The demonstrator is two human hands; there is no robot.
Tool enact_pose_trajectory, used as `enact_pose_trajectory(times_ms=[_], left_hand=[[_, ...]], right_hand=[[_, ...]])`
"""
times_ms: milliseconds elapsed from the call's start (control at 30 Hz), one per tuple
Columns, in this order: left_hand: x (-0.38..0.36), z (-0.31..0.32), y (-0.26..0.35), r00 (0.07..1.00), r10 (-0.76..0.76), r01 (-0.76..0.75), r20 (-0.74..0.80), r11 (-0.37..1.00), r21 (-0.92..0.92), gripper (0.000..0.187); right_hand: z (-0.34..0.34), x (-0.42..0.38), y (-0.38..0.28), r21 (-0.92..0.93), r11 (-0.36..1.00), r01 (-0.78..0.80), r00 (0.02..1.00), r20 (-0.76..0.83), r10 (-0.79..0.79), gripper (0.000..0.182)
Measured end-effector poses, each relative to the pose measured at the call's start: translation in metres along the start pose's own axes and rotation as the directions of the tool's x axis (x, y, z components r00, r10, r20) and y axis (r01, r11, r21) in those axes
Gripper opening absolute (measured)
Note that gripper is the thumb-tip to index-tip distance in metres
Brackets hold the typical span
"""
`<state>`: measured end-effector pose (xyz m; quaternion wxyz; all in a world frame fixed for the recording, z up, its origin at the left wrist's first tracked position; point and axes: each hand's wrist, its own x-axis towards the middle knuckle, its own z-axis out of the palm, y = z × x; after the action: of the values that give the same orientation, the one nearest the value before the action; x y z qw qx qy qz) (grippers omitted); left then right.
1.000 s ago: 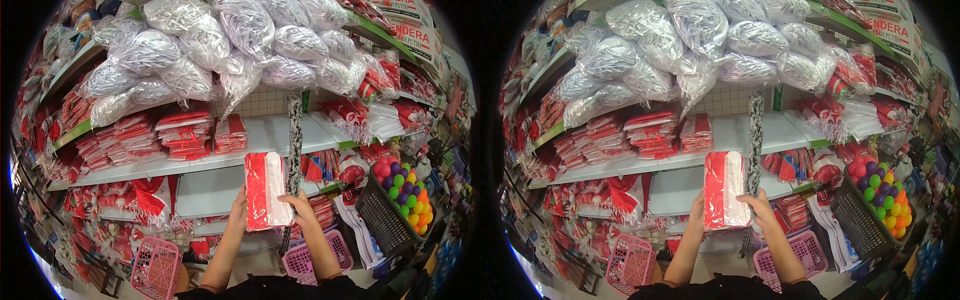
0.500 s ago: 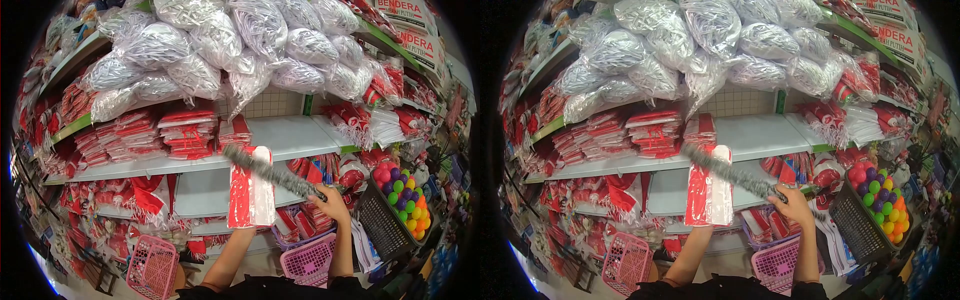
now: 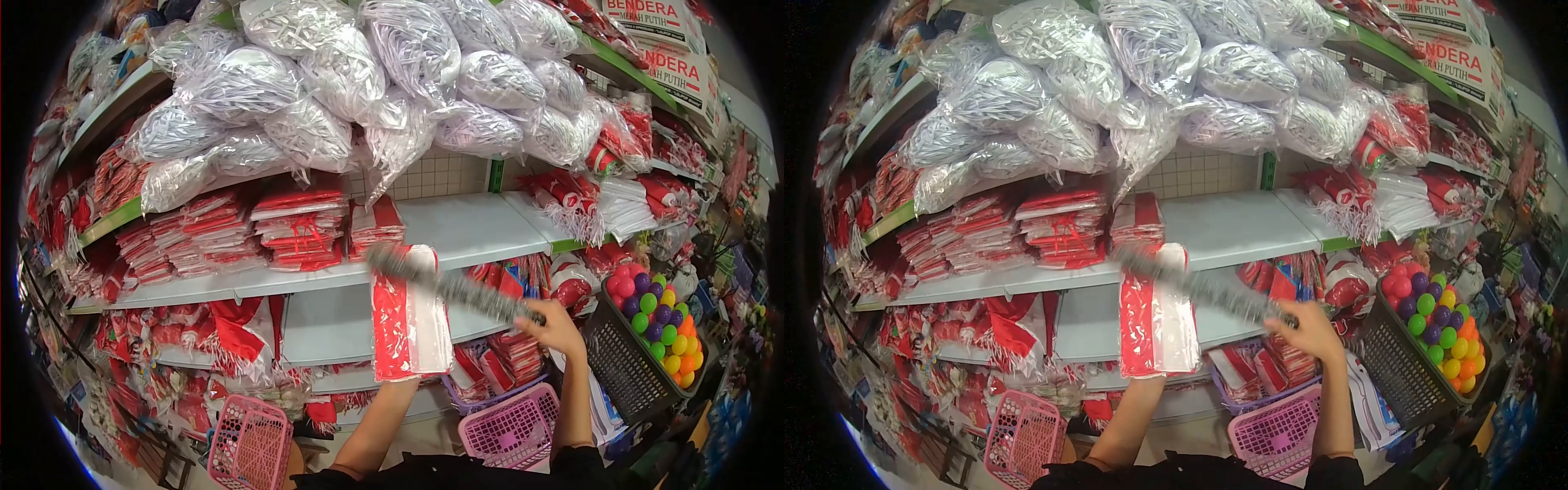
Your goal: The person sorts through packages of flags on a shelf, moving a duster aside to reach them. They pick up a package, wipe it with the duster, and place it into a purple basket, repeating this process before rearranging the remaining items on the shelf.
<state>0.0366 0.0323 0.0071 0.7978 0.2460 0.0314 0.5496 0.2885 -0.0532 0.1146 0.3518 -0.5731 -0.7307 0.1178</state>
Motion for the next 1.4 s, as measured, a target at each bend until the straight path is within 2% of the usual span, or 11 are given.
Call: enact_pose_trajectory(times_ms=[33,133,267,433,533,600,900,1000,1067,1200,1400], left_hand=[[0.0,0.0,0.0,1.0,-0.002,0.002,-0.001,1.0,-0.002,0.038],[0.002,0.0,0.0,1.0,-0.005,0.005,0.0,1.0,-0.01,0.038],[0.004,0.0,-0.001,1.0,-0.017,0.017,-0.006,1.0,-0.02,0.038],[0.005,-0.002,0.007,0.999,-0.023,0.023,-0.022,0.999,-0.035,0.038],[0.001,-0.007,0.007,0.999,-0.032,0.03,-0.037,0.998,-0.055,0.038],[-0.002,-0.011,0.008,0.998,-0.04,0.037,-0.047,0.997,-0.067,0.038],[-0.006,-0.02,0.024,0.995,-0.031,0.018,-0.096,0.992,-0.129,0.037],[0.007,-0.015,0.036,0.997,0.002,-0.013,-0.077,0.99,-0.144,0.037],[0.024,-0.008,0.046,0.999,0.028,-0.035,-0.043,0.985,-0.167,0.037],[0.067,0.007,0.064,0.995,0.082,-0.066,0.062,0.972,-0.224,0.037],[0.105,0.027,0.084,0.973,0.14,-0.078,0.184,0.948,-0.308,0.037]], right_hand=[[0.002,0.001,0.0,0.045,0.998,-0.044,0.998,-0.041,0.046,0.038],[0.0,-0.003,0.009,0.091,0.97,0.224,0.88,0.409,-0.241,0.037],[0.006,0.006,0.016,0.114,0.992,-0.056,0.998,0.006,0.056,0.035],[0.007,0.013,0.028,0.105,0.992,0.075,0.878,0.465,-0.116,0.032],[0.014,0.053,0.065,0.022,0.996,-0.082,0.996,-0.02,0.082,0.041],[0.026,0.094,0.072,-0.418,0.88,-0.224,0.92,-0.389,0.049,0.036],[0.096,0.211,0.152,-0.638,0.709,-0.3,0.933,-0.352,0.078,0.041],[0.108,0.188,0.093,-0.554,0.826,-0.106,0.819,-0.52,-0.244,0.04],[0.129,0.16,0.057,-0.304,0.924,0.232,0.73,-0.573,-0.372,0.038],[0.153,0.1,-0.004,-0.031,0.707,0.707,0.553,-0.599,-0.579,0.039],[0.147,0.127,-0.049,-0.126,0.739,0.662,0.599,-0.503,-0.623,0.024]])
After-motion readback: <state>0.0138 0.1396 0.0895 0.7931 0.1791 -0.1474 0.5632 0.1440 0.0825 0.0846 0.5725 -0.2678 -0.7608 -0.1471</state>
